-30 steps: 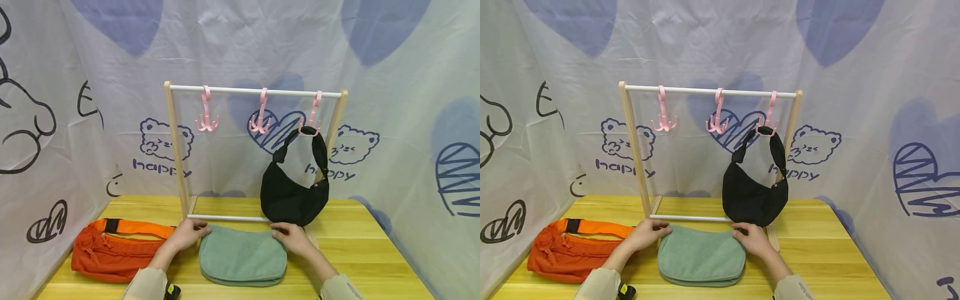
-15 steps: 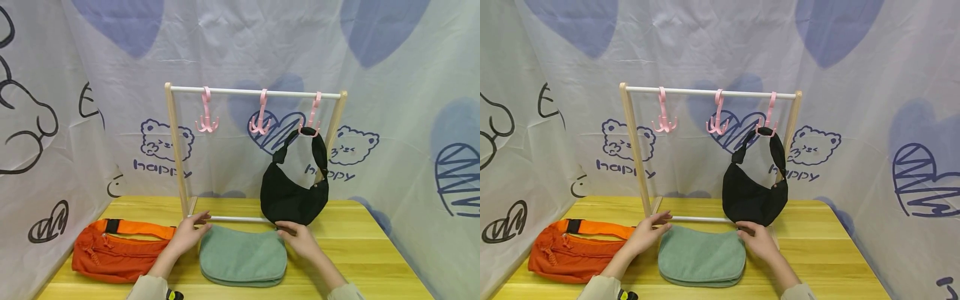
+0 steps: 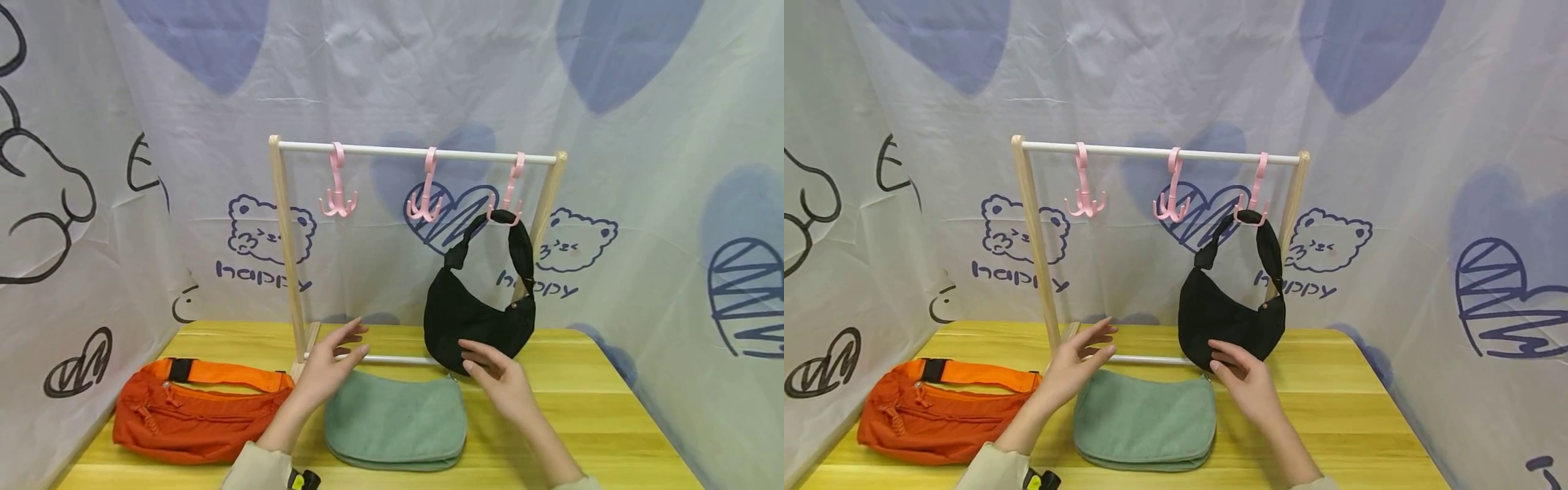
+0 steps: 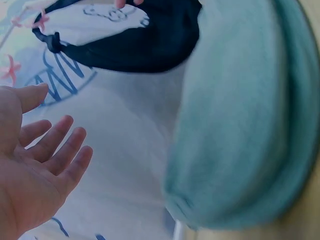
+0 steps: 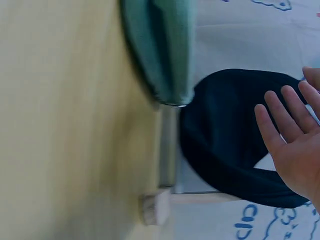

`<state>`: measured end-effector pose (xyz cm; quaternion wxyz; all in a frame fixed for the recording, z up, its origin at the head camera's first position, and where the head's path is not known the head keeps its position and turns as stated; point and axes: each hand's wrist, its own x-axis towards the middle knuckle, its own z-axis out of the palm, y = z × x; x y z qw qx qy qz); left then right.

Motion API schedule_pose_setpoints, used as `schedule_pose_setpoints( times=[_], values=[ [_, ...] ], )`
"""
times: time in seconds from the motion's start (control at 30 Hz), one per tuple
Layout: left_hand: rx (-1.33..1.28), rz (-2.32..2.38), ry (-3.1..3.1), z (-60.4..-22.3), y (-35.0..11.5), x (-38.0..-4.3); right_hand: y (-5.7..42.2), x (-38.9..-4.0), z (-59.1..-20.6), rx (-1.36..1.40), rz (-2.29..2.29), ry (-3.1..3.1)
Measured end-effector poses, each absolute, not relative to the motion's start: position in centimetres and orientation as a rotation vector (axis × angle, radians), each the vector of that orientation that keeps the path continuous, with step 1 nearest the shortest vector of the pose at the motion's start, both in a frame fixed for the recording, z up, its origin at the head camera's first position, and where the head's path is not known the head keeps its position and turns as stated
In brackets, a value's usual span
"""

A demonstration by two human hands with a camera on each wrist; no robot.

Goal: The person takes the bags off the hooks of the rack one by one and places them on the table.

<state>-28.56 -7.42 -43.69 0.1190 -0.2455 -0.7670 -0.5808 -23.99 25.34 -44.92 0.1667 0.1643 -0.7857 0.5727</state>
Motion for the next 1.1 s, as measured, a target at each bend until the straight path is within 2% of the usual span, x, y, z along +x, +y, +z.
schedule_pose_setpoints(
  times=[0.4, 1.1],
  values=[
    [-0.821, -1.674, -2.111, -39.3, -3.7, -28.6, 26.1, -23.2, -39.5, 0.62, 1.402, -2.032],
    [-0.99, -1.52, -1.98, -33.0, 2.9, -29.7, 28.3, -24.8, -28.6, 0.685, 1.104, -1.855]
  ],
)
